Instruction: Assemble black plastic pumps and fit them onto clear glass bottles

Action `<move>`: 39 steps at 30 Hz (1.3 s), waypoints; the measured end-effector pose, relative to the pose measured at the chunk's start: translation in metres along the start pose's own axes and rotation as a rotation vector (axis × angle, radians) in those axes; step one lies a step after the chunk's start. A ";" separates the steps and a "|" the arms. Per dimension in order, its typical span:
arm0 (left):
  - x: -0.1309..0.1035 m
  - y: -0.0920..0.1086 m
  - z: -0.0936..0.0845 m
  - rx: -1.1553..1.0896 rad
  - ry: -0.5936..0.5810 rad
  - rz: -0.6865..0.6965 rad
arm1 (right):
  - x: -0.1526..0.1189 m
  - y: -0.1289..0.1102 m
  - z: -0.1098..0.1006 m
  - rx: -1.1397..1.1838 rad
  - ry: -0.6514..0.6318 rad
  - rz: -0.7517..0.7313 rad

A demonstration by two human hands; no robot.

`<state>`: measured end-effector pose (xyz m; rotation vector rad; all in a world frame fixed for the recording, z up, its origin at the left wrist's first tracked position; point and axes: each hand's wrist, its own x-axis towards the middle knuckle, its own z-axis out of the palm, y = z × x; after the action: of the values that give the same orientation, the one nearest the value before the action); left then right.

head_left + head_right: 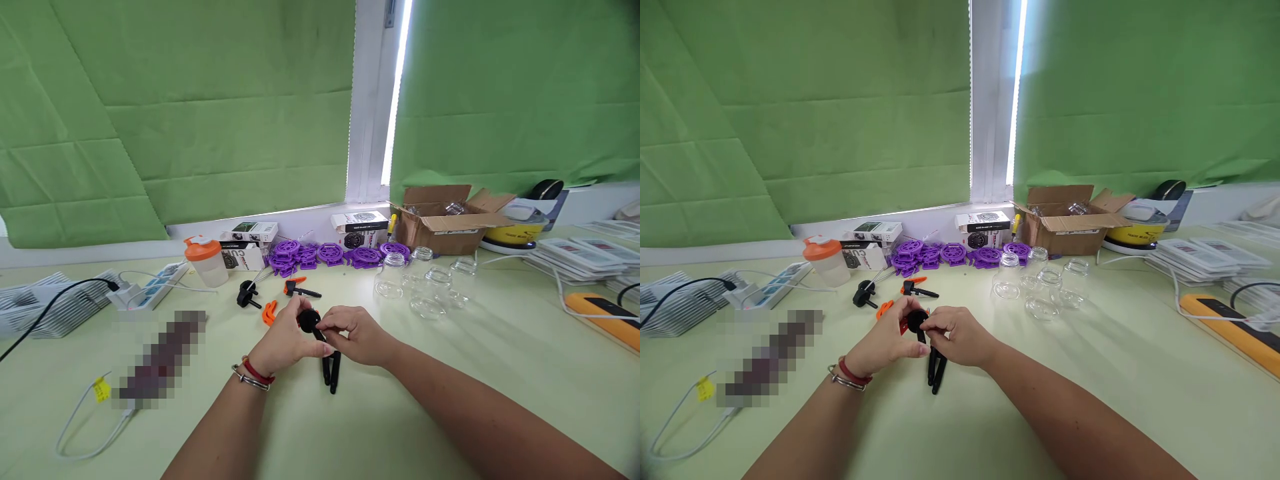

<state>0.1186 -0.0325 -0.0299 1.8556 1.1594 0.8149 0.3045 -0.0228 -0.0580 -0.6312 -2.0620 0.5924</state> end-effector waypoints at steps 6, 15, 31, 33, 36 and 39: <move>-0.001 0.004 -0.002 -0.041 -0.023 -0.018 | 0.002 -0.004 -0.004 -0.106 0.003 -0.106; -0.002 0.009 -0.002 -0.091 -0.076 -0.033 | 0.004 -0.002 -0.015 -0.157 -0.083 -0.200; -0.001 0.007 -0.002 -0.188 -0.156 -0.032 | 0.006 -0.001 -0.018 -0.211 -0.094 -0.332; 0.000 0.006 -0.003 -0.185 -0.164 -0.033 | 0.006 0.000 -0.018 -0.220 -0.098 -0.335; 0.000 0.004 -0.003 -0.172 -0.160 -0.035 | 0.006 0.000 -0.019 -0.237 -0.119 -0.328; 0.000 0.003 -0.003 -0.168 -0.165 -0.028 | 0.006 -0.001 -0.020 -0.257 -0.130 -0.329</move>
<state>0.1176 -0.0326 -0.0261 1.7295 0.9814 0.7067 0.3185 -0.0161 -0.0438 -0.3904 -2.3219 0.1838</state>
